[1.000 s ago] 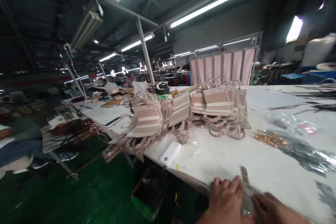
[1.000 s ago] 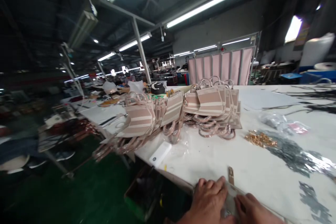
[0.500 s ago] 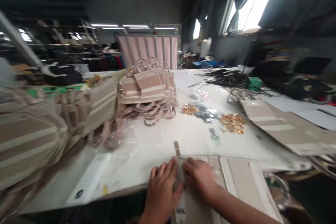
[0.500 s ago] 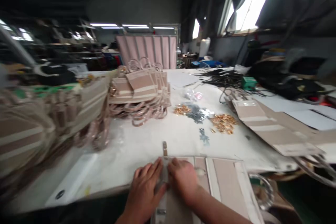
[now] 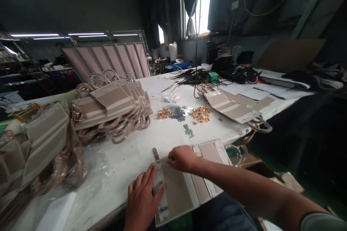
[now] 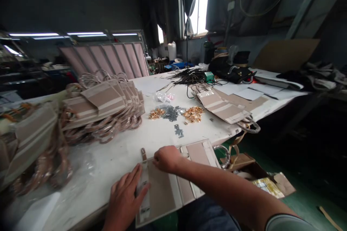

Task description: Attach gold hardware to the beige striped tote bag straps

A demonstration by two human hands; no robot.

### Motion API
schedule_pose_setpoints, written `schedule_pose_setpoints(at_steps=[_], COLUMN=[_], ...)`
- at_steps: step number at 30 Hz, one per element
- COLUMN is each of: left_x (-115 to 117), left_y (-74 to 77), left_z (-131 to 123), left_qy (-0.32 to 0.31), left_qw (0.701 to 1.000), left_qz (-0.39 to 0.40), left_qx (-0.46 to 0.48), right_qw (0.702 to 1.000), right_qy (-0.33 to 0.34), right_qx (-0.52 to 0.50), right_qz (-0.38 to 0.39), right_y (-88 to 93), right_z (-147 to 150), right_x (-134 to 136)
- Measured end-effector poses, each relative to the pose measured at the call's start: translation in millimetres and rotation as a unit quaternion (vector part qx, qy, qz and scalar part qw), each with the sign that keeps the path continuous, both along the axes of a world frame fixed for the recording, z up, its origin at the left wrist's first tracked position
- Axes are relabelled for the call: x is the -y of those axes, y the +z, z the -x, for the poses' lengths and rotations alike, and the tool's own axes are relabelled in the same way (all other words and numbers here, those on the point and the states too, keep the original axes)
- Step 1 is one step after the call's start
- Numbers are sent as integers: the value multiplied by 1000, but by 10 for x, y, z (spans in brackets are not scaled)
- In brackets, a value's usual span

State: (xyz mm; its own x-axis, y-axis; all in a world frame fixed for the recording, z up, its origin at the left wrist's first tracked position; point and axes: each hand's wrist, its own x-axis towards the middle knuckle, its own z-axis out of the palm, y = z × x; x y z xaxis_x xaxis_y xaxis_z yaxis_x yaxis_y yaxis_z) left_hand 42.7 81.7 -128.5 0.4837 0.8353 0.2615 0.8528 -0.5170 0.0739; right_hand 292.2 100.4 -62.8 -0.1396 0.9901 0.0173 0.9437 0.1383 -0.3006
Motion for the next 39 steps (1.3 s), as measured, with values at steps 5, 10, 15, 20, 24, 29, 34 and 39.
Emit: schedule_pose_setpoints(at_steps=[5, 10, 15, 20, 24, 29, 34, 39], left_x=[1, -43, -41, 52, 99, 102, 104, 94], left_y=[13, -59, -106, -41, 12, 41, 47, 46], left_z=[-10, 9, 16, -25, -57, -58, -38, -42], left_qy=[13, 8, -2, 11, 23, 22, 13, 14], left_qw=[1000, 1000, 999, 998, 996, 994, 993, 990], left_qz=[24, 13, 8, 31, 51, 70, 74, 77], left_qx=[7, 24, 34, 51, 65, 77, 94, 121], right_qw=[990, 979, 977, 981, 990, 946, 909, 934], right_qy=[-139, -201, -214, -193, -126, -2, 14, -11], right_qx=[24, 13, -1, -9, -46, -288, -344, -288], right_qz=[4, 24, 22, 28, 34, 152, 233, 211], right_y=[-45, -221, -381, -300, -8, 176, -58, -167], right_z=[-1010, -1440, -1390, -1425, -1227, -322, 317, 354], right_x=[-249, -433, -473, -486, -395, -181, -263, -359])
